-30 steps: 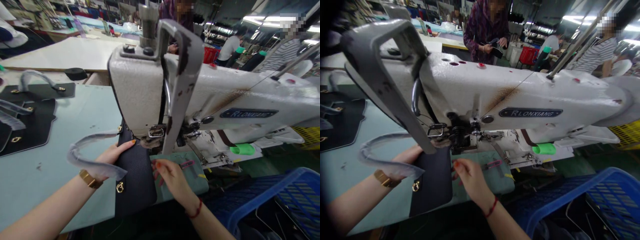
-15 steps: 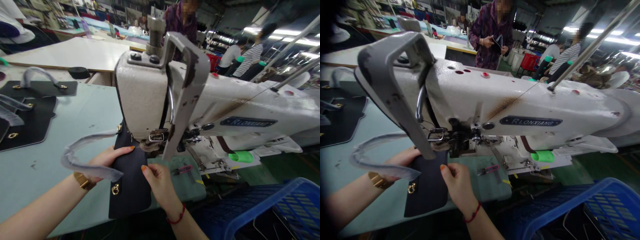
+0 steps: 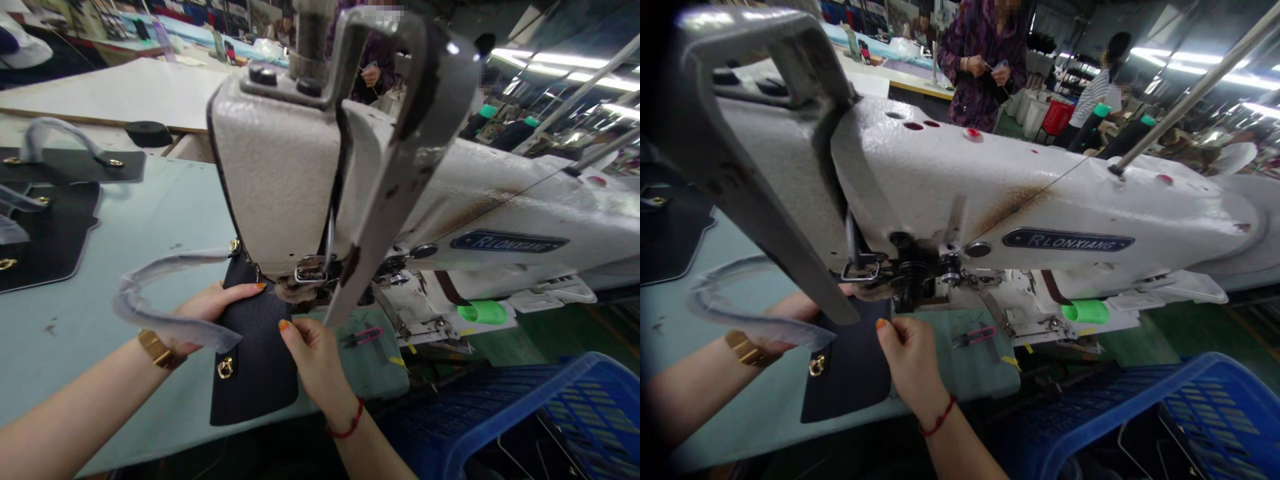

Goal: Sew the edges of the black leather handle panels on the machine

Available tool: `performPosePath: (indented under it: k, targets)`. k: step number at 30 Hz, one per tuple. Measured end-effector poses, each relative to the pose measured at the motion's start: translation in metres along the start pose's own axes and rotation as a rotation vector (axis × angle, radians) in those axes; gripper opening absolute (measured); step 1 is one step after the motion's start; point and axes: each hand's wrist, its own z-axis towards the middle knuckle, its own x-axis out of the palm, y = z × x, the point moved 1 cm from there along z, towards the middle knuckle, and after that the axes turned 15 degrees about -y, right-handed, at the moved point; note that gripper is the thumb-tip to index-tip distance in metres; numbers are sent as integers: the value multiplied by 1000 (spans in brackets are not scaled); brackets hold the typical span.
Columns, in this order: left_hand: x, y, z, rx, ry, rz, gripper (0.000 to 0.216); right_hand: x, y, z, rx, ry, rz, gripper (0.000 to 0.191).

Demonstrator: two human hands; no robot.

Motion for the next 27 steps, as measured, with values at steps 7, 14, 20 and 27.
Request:
performPosePath:
  k: [7,14,20,27]
  targets:
    - [-4,-1,6,-61,-28,-32,25,1,-1,3,4,-19,-4,43]
    - [-5,0,9,-44,0,15,29,1,2,4,-31,-66,-60,43]
    - [-7,3,13,14,12,28,27,-1,7,-2,-83,-42,-80,41]
    - [5,21,-13,67,-28,-81,38,-34,22,3,-188,83,-259,39]
